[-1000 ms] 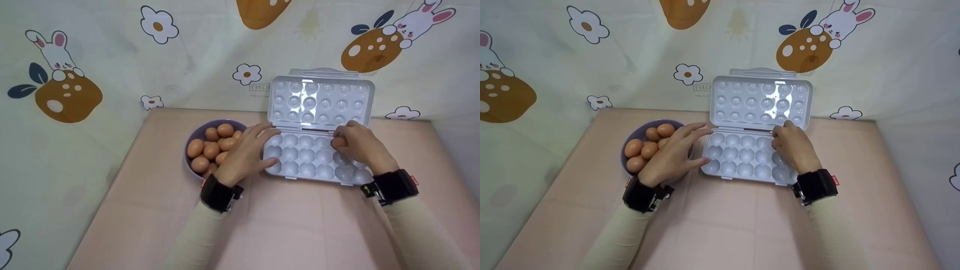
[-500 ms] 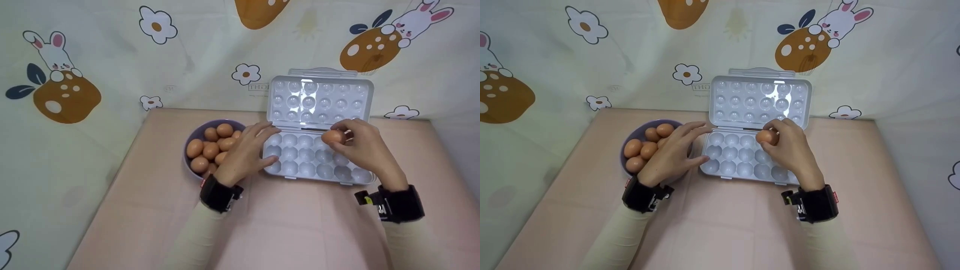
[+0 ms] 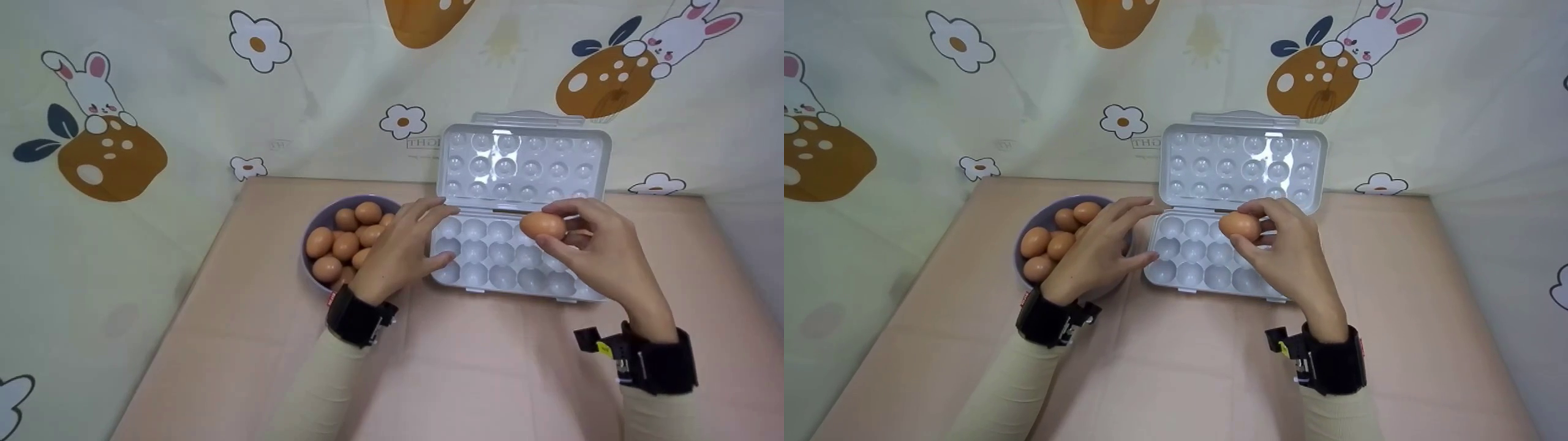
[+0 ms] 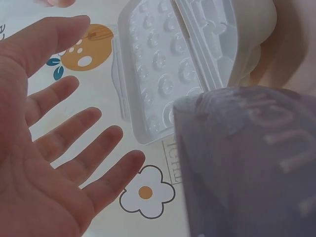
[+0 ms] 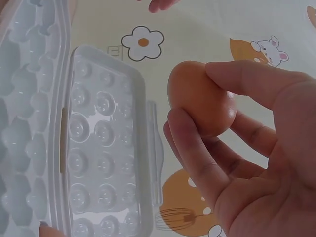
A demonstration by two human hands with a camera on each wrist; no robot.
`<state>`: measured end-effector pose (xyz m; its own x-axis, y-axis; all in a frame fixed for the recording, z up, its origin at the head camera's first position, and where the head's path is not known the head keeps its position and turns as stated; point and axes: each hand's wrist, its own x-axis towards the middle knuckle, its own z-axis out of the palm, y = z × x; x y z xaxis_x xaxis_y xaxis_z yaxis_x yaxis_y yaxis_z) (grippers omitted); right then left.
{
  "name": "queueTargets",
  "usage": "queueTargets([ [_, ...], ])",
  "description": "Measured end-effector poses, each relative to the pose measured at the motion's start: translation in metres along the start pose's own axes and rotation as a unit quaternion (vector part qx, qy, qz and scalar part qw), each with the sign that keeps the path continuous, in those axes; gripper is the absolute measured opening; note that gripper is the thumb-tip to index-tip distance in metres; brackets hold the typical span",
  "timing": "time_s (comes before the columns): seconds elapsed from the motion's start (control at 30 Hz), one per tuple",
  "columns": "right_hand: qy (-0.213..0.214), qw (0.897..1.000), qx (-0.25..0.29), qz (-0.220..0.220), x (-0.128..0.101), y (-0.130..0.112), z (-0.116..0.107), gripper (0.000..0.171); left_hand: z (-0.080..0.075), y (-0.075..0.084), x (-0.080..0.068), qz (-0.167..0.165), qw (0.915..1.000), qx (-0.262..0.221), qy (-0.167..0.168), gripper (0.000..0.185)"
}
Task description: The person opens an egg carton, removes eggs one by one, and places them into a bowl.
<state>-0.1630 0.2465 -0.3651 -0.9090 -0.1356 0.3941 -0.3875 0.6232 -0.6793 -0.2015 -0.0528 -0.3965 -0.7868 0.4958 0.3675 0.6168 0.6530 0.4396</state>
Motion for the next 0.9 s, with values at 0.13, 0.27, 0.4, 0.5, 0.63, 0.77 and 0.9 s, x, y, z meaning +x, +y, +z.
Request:
queueTargets([
  [0.13,-0.001,1.000,0.017,0.002,-0.002,-0.002,0.001,0.041,-0.001,0.001,0.000,-0.003,1.0000,0.004,0.005,0.062],
  [0.27,-0.003,0.999,0.032,0.000,-0.003,-0.003,0.002,0.041,-0.001,0.003,0.000,-0.002,0.9999,0.011,0.010,0.060],
  [0.4,-0.002,0.999,0.047,-0.005,-0.004,-0.007,0.003,0.041,-0.002,0.005,0.002,0.010,0.9996,0.012,0.024,0.059],
  [0.5,-0.008,0.999,0.052,-0.012,-0.004,-0.013,0.007,0.043,-0.003,0.008,0.002,0.020,0.9989,0.009,0.040,0.059],
  [0.63,-0.016,0.997,0.070,-0.020,-0.005,-0.021,0.013,0.043,-0.004,0.013,0.004,0.055,0.9968,0.005,0.057,0.060],
  [0.77,-0.019,0.995,0.097,-0.026,-0.006,-0.030,0.020,0.041,-0.004,0.020,0.005,0.103,0.9924,-0.002,0.067,0.058],
  [0.9,-0.034,0.991,0.131,-0.023,-0.005,-0.031,0.031,0.041,-0.002,0.025,0.005,0.134,0.9879,-0.024,0.075,0.055],
])
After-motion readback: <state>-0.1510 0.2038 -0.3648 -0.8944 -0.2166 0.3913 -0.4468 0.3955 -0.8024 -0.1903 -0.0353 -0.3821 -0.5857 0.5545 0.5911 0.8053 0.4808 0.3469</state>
